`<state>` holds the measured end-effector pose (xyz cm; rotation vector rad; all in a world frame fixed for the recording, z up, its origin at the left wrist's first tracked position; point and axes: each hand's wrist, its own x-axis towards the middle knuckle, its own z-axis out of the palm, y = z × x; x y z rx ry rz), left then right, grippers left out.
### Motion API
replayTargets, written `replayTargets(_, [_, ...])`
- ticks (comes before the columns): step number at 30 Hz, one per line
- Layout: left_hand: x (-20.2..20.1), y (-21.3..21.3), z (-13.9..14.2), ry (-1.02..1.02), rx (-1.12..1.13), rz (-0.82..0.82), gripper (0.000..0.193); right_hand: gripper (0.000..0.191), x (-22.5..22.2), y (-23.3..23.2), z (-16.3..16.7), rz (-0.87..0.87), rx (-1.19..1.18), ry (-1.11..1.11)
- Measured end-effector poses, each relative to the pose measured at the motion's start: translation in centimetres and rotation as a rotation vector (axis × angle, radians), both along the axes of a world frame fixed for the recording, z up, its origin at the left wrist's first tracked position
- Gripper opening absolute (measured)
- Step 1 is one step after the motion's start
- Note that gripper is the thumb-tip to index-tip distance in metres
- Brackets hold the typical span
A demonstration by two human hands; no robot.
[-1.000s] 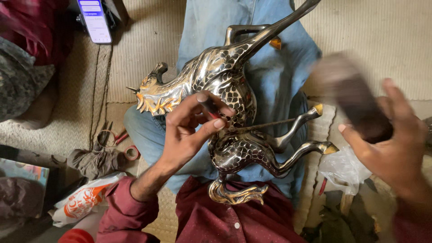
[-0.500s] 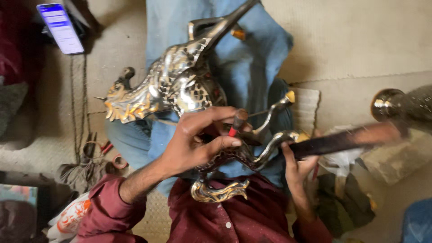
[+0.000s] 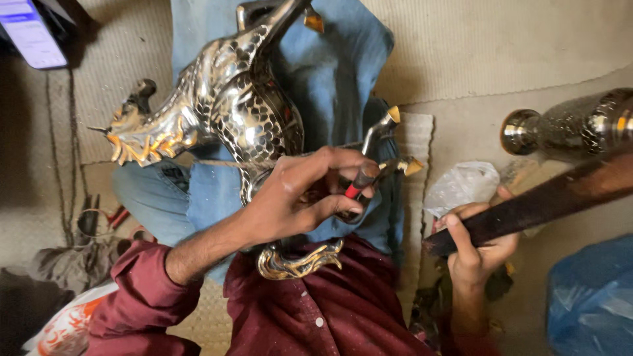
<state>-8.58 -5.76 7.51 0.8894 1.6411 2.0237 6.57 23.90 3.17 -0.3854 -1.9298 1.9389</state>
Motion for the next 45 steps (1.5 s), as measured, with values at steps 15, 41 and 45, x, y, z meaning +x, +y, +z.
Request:
replayTargets(15, [5.0,1.9,-1.0,-0.023,0.009,0.315,0.046,0.048,1.7,3.1,4.3,0.126,0.429,-0.012])
replayTargets(41, [5.5,1.7,0.0,0.195,-0.06,0.216,0.05,0.017,-5.1,3.1,13.8,0.49,0.726,-0.192])
replayTargets(45, [5.0,1.4,0.3,0.179,-0.068,0.199,0.05,0.02,-6.0,3.8,14.0,0.642,0.798,-0.05])
